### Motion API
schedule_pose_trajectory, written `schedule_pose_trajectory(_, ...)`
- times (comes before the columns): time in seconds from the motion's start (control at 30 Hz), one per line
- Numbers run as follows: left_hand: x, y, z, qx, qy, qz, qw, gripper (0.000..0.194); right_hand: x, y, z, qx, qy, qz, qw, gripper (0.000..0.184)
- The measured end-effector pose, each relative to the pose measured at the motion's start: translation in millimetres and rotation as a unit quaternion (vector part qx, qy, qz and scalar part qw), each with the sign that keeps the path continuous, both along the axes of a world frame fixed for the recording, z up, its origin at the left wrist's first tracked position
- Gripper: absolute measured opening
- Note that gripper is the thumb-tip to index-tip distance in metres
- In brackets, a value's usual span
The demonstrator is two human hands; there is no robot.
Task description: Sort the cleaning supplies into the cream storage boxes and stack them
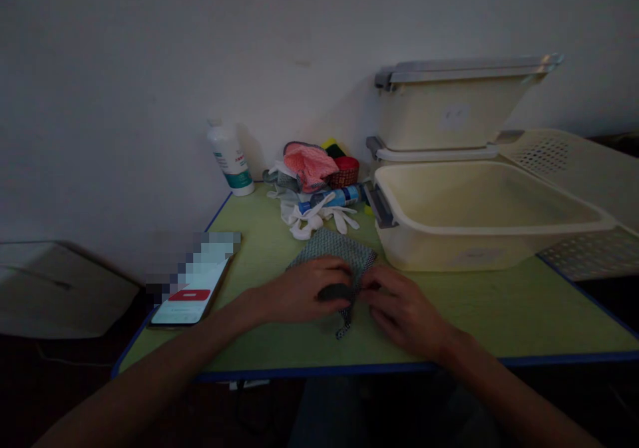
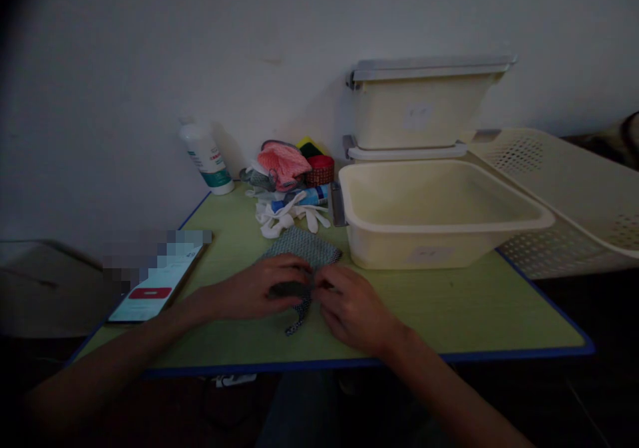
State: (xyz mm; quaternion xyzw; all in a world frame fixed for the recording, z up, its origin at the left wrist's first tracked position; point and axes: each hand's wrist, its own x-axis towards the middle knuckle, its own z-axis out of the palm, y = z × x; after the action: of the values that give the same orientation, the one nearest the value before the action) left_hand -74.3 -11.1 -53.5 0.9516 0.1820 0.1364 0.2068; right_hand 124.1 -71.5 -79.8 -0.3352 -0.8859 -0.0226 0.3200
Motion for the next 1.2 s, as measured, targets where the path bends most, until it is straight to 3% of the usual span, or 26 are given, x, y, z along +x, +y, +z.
schedule_pose_trajectory(0.27, -6.3, 10.1, -18.2, -0.114, -0.052, -0.015, 0.992, 0.025, -4.5, 0.4, 2.6, 0.015, -0.060, 0.038, 0.997, 0.030)
schedule_pose_trajectory(0.57, -6.2, 11.8, -21.3, -0.126, -0.071, -0.015, 0.989, 0.027, -7.5, 1.4, 2.9, 0.005, -0.083, 0.004, 0.997, 0.030)
schedule_pose_trajectory(0.7, -4.4, 11.2, -22.7, -0.117, -0.081, 0.018, 0.990, 0.032, -6.1, 2.9, 2.1, 0.014, -0.071, -0.010, 0.997, 0.032)
schedule_pose_trajectory(0.8, -3.3, 10.9, -23.6, -0.102, -0.085, 0.047, 0.990, 0.024, -4.5, 3.0, 1.0, 0.007, -0.067, -0.008, 0.998, 0.034)
schedule_pose_trajectory(0.93, -2.9, 11.6, -22.8, -0.116, -0.098, 0.058, 0.987, 0.009, -3.5, 0.7, 1.7, -0.044, -0.038, 0.006, 0.998, 0.035)
schedule_pose_trajectory(1.2, -2.7, 20.0, -28.3, -0.220, -0.128, 0.145, 0.956, 0.009, -3.1, 3.0, 4.9, -0.189, -0.014, 0.029, 0.982, 0.015)
